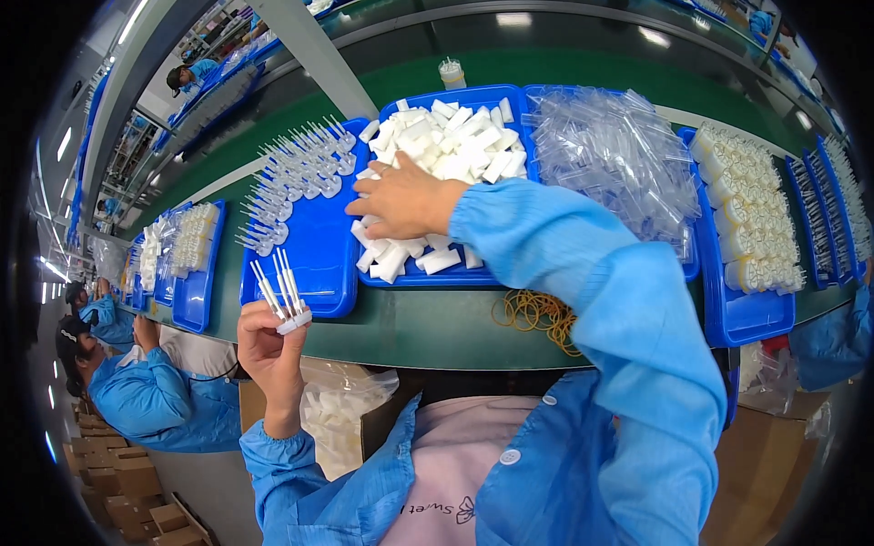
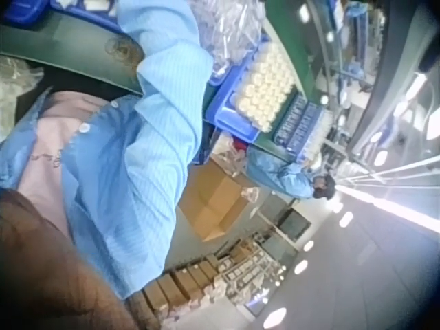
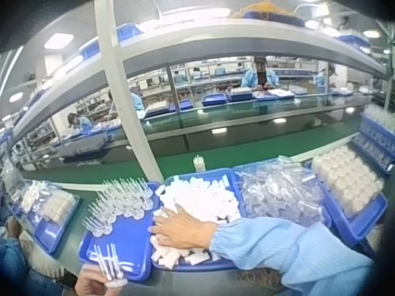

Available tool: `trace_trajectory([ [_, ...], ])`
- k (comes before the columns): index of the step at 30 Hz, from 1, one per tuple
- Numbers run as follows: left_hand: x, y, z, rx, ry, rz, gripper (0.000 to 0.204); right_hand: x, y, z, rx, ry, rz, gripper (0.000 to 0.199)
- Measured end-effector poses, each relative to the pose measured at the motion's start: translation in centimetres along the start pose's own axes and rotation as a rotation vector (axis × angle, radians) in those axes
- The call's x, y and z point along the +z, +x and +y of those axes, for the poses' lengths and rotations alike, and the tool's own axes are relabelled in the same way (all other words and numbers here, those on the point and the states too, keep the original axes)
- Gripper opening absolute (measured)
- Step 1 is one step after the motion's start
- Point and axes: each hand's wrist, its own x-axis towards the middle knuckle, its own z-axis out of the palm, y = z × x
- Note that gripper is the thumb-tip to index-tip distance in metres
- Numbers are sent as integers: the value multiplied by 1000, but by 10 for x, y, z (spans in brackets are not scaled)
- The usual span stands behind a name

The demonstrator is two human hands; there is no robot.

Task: The person assembles component bundles by attaching foam pieces onto the prongs of a plastic base, sliding a clear plastic sleeve over the assembly, securing it with a rubber band, and placing the finished bundle onto a tray.

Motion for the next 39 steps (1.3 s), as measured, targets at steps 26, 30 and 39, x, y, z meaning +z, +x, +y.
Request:
trace_trajectory([
  [26, 42, 67, -33, 26, 143, -134, 20, -47, 2, 68, 317, 46, -80, 28],
  [30, 83, 84, -66, -39, 135, -123, 21, -42, -36, 56, 227, 9, 86, 26],
  [39, 142, 86, -66, 2, -7, -10, 24, -33, -89, 20, 76, 151, 399, 27],
])
